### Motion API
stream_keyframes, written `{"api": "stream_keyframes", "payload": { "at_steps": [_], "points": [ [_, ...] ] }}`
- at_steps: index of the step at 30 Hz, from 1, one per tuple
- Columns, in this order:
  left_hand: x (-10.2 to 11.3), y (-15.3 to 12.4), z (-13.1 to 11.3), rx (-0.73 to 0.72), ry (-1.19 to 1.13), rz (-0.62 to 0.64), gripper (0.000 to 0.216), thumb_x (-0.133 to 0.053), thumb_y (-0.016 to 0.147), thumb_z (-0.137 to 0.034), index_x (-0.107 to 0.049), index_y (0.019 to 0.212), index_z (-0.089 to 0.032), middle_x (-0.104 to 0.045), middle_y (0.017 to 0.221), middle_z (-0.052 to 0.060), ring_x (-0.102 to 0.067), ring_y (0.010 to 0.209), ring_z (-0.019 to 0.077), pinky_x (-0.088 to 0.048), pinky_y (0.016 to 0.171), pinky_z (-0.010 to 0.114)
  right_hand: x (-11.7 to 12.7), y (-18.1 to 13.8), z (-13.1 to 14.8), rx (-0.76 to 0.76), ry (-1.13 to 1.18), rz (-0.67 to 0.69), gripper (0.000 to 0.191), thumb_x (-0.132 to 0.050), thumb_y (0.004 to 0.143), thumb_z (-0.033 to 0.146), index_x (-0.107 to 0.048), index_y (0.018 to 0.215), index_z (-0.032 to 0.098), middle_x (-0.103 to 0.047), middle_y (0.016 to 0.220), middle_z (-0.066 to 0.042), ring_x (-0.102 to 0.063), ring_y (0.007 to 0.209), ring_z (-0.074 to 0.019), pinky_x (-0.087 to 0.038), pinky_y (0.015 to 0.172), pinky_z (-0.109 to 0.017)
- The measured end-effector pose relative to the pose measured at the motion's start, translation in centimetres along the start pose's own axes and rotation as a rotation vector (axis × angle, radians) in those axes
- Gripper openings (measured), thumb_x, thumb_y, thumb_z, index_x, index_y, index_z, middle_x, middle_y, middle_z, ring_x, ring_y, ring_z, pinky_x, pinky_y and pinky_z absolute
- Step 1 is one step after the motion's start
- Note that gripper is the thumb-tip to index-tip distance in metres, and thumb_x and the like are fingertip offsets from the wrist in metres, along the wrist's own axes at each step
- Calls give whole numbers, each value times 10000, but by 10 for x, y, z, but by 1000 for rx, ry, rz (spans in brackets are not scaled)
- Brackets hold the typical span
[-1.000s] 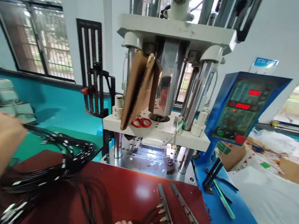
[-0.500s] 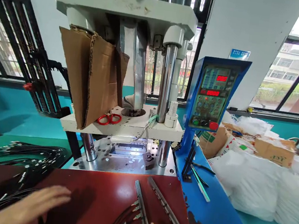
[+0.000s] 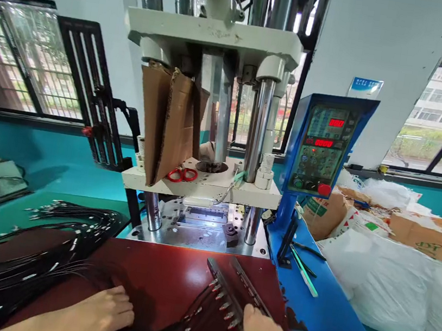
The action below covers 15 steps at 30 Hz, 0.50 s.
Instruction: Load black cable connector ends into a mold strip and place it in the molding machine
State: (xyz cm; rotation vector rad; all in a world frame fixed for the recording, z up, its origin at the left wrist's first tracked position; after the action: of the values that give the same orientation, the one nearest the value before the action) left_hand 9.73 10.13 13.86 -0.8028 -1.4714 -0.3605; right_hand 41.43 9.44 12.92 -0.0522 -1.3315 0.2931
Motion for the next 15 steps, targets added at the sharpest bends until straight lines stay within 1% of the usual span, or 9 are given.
{"api": "stream_keyframes", "payload": {
  "at_steps": [2,3,6,8,10,13,15],
  "points": [
    [-5,4,-3,-53,54,-22,107,-499,814,-210,-543,911,-197,-622,950,30,-586,894,218,-435,867,440,15,13,2,-10,33,-41,460,-366,704,-28,-558,1083,150,-642,1011,-141,-600,935,-259,-437,786,-360],
    [-6,6,-5,-76,68,-33,127,-524,812,-257,-530,924,-198,-620,953,28,-589,889,218,-449,849,429,20,22,1,-20,35,-58,458,-362,703,-31,-549,1081,147,-639,1015,-144,-598,933,-255,-428,777,-351],
    [-11,14,-9,-98,96,-64,207,-555,800,-350,-510,926,-192,-623,934,26,-598,855,214,-476,803,409,29,58,0,-19,26,-107,366,-377,692,-27,-550,974,131,-644,956,-141,-602,863,-246,-406,703,-320],
    [-13,20,-8,-82,120,-92,193,-524,822,-352,-506,908,-180,-626,915,34,-600,836,214,-482,781,409,34,85,0,-7,30,-142,258,-409,698,6,-544,858,155,-652,834,-93,-598,764,-229,-384,626,-293],
    [-14,26,-4,-48,134,-135,190,-504,835,-346,-505,904,-169,-626,913,48,-599,830,217,-484,762,407,40,114,1,2,44,-193,201,-428,693,28,-525,778,182,-635,751,-39,-579,708,-204,-361,583,-271],
    [-6,37,9,17,131,-220,182,-482,845,-337,-507,899,-164,-629,896,55,-602,805,217,-486,733,398,49,161,6,28,69,-260,230,-422,698,1,-533,762,192,-615,718,11,-566,703,-162,-373,596,-248],
    [4,45,21,53,126,-252,182,-456,857,-331,-512,895,-162,-633,876,58,-609,777,214,-489,711,388,53,194,11,42,76,-290,217,-448,747,1,-562,791,179,-609,723,21,-568,714,-149,-409,625,-254]
  ]
}}
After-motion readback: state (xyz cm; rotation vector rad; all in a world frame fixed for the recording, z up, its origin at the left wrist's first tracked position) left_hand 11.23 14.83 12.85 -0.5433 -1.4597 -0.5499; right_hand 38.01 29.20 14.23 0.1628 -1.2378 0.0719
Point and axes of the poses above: each hand's wrist, its own y-axis towards the middle knuckle, its own x-axis out of the back of the hand, z = x × y, the point moved 3 cm from there along y, towards the middle knuckle
